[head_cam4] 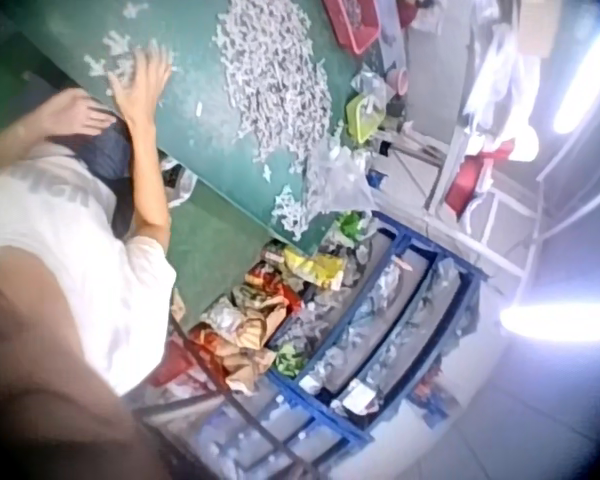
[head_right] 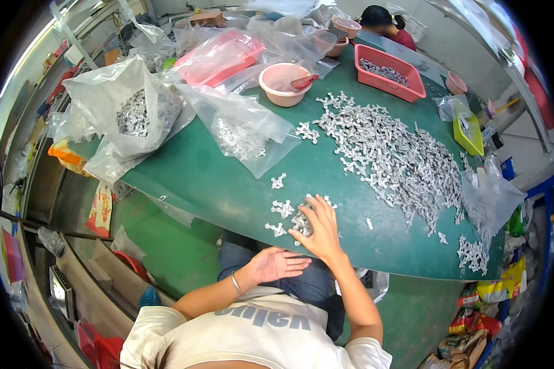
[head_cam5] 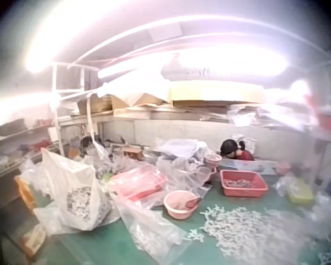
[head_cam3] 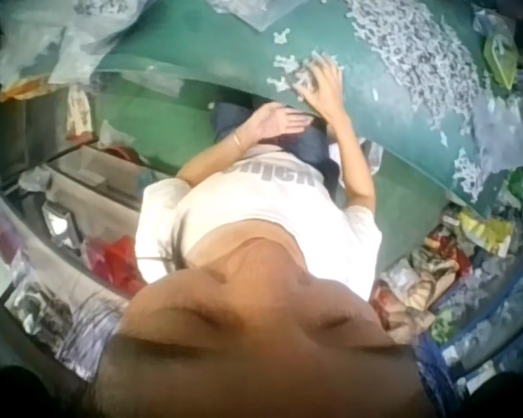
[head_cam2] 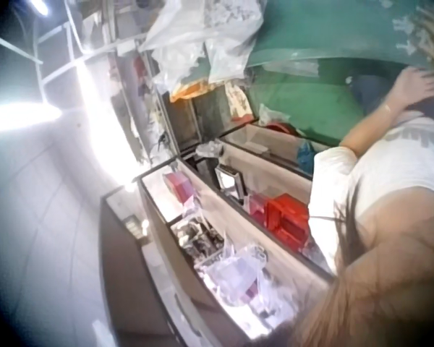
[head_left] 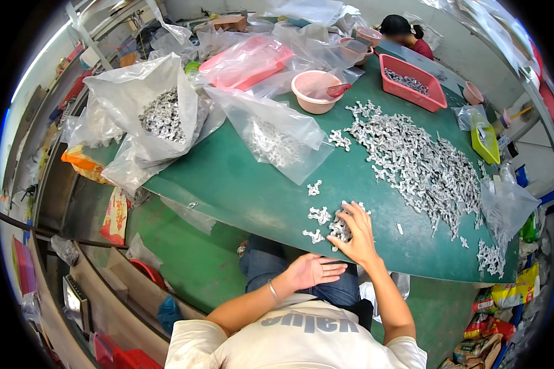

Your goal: The person sorts through a pile of small silver metal cross-shaped parts, picking them up by hand and placing them into a small clear plastic bag.

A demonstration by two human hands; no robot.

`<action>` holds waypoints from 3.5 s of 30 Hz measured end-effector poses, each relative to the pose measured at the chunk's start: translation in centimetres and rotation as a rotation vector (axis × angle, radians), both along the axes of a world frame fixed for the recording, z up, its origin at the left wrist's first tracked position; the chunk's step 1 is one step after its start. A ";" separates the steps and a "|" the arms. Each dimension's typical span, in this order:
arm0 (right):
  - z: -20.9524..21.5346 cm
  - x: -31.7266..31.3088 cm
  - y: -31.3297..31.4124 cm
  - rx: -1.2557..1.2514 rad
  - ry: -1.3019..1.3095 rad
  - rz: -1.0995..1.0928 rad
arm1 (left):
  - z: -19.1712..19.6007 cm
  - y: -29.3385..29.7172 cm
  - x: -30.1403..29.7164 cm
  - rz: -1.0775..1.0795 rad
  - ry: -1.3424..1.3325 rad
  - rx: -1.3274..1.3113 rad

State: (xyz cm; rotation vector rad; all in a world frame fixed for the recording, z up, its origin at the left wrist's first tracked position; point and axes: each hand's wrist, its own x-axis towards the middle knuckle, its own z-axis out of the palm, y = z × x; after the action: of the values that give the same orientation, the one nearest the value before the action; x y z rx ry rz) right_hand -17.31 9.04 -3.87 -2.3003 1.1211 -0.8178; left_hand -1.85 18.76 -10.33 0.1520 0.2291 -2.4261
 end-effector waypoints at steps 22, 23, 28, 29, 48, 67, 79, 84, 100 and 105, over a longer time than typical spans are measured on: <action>0.4 -1.3 5.9 -0.022 0.063 -0.060 | -1.1 -0.6 -3.2 0.108 0.047 0.023; 0.1 -1.2 6.4 -0.025 0.064 -0.061 | -1.9 -0.6 -3.2 0.108 0.058 0.023; 0.1 -1.2 7.5 -0.012 -0.001 -0.032 | -3.4 -0.6 -3.4 0.122 0.018 0.042; 0.2 -1.1 7.7 -0.024 -0.019 -0.023 | -4.2 -0.6 -3.5 0.136 0.143 0.006; -1.3 -0.6 10.9 -0.054 0.003 0.205 | -3.4 -0.2 -2.0 -0.033 -0.245 -0.103; 0.1 0.1 11.2 -0.175 -0.132 0.121 | -0.4 0.8 -2.3 -0.088 -0.174 -0.035; 2.6 -2.6 9.2 -0.271 -0.245 -0.035 | 2.5 0.2 -2.8 -0.042 -0.137 0.103; 2.7 -6.1 6.4 -0.167 -0.052 -0.579 | 3.7 0.2 -2.3 -0.028 -0.316 0.209; 0.5 -8.6 5.0 -0.113 0.038 -0.603 | 7.1 -0.7 -2.5 0.046 -0.373 0.309; -0.2 -7.2 4.7 -0.134 0.023 -0.444 | 8.7 -2.3 -3.2 0.070 -0.392 0.310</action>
State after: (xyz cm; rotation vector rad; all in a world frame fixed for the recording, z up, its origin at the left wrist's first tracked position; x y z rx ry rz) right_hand -24.47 13.75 -4.06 -2.1969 1.6676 -1.0551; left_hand -5.01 16.51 -1.58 0.7364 0.4205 -2.2224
